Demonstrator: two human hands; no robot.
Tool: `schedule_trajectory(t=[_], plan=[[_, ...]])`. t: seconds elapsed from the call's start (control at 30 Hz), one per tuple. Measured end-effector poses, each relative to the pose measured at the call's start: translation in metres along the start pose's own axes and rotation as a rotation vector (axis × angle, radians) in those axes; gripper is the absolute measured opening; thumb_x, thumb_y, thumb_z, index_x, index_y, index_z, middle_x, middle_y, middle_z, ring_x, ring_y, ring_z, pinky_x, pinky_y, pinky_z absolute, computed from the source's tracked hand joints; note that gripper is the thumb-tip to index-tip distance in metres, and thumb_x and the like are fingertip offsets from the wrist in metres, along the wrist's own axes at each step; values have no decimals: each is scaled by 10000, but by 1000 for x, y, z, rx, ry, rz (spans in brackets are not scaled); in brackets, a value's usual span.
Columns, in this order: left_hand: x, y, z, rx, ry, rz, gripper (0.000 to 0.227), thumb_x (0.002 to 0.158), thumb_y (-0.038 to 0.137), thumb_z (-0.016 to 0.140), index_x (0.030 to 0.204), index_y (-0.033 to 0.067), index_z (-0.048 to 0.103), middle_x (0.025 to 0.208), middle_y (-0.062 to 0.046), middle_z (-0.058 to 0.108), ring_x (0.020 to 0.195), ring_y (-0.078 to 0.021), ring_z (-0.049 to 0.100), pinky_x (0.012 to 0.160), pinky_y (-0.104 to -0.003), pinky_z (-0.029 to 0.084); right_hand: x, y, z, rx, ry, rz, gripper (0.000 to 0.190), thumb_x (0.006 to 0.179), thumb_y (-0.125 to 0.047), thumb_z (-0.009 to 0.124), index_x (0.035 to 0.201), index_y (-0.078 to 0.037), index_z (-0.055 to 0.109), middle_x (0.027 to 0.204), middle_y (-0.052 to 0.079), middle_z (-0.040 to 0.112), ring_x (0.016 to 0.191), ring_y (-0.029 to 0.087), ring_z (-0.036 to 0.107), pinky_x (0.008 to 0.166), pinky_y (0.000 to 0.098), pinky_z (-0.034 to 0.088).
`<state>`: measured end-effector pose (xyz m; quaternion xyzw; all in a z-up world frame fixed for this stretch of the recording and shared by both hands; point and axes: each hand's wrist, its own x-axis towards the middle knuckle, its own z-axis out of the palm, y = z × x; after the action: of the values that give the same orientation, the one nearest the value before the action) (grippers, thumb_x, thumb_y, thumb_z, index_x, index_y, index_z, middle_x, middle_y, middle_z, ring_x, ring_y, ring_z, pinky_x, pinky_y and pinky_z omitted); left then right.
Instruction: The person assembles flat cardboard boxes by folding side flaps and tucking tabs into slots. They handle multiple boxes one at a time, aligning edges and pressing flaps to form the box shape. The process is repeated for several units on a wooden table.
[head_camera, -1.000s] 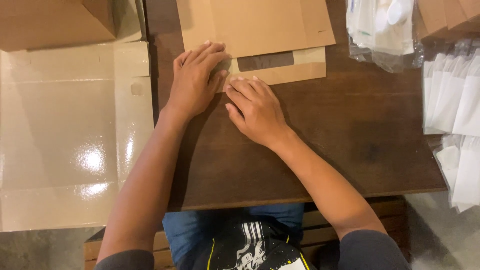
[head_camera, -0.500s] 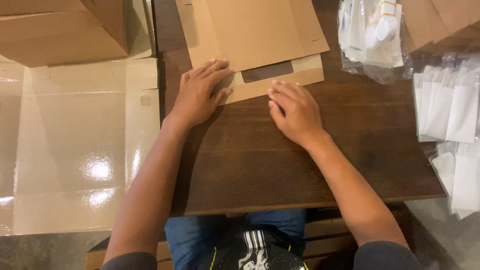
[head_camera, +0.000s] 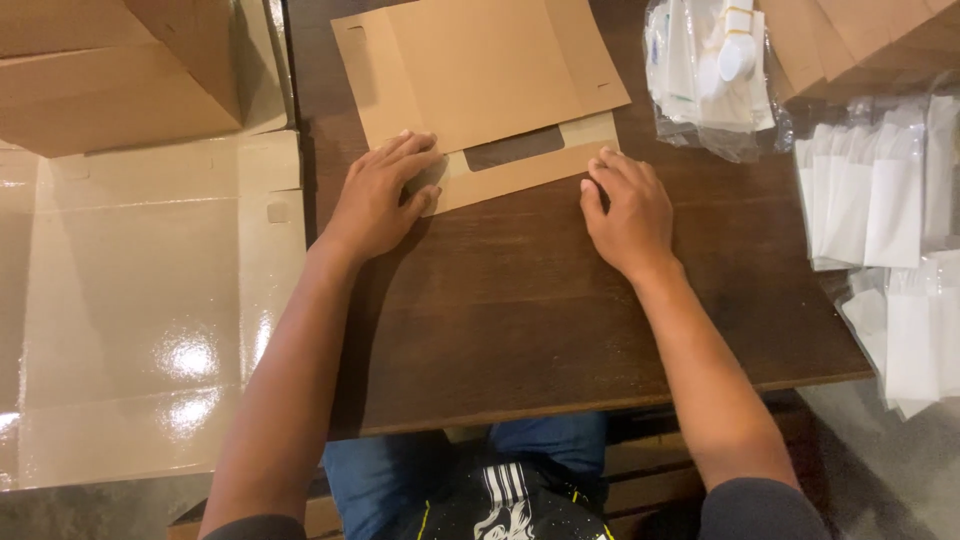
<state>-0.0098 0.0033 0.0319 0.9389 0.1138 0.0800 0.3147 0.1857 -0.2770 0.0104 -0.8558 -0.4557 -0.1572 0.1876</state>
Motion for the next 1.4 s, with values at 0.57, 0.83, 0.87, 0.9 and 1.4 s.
schedule_trajectory(t=[0.57, 0.83, 0.87, 0.9, 1.4], plan=[[-4, 14, -5, 4, 45, -61, 549, 999, 251, 683, 1511, 126, 530, 1604, -127, 446, 1521, -343, 325, 1184, -612, 258, 1, -36, 55, -7, 23, -239, 275, 979, -360, 725, 1093, -112, 756, 1115, 82, 694, 1141, 288, 659, 1049, 439, 475], [-4, 8, -1, 52, 43, -21, 503, 1011, 275, 651, 1480, 122, 554, 1591, -116, 465, 1515, -335, 343, 1185, -620, 281, 8, -115, 58, 133, 75, -381, 209, 854, -158, 673, 1038, -90, 746, 1046, 84, 667, 1071, 299, 654, 1004, 440, 501], [-3, 8, -2, 52, 44, -26, 497, 1015, 278, 650, 1480, 129, 554, 1595, -108, 459, 1519, -327, 335, 1185, -620, 282, 9, -123, 58, 165, 63, -387, 222, 842, -138, 647, 1032, -86, 750, 1027, 84, 662, 1045, 300, 654, 990, 441, 504], [-4, 8, -1, 51, 42, -25, 497, 1015, 278, 650, 1480, 129, 554, 1595, -108, 459, 1519, -327, 335, 1185, -620, 282, 10, -128, 54, 165, 62, -386, 222, 842, -138, 647, 1032, -86, 750, 1027, 84, 662, 1045, 300, 654, 990, 441, 504], [-5, 4, 4, 80, 52, -6, 506, 1008, 319, 644, 1482, 169, 548, 1591, -67, 471, 1507, -307, 369, 1182, -594, 284, 13, -63, 40, 152, 49, -312, 145, 935, -184, 666, 997, -106, 770, 1082, 74, 717, 1099, 286, 676, 993, 434, 499]])
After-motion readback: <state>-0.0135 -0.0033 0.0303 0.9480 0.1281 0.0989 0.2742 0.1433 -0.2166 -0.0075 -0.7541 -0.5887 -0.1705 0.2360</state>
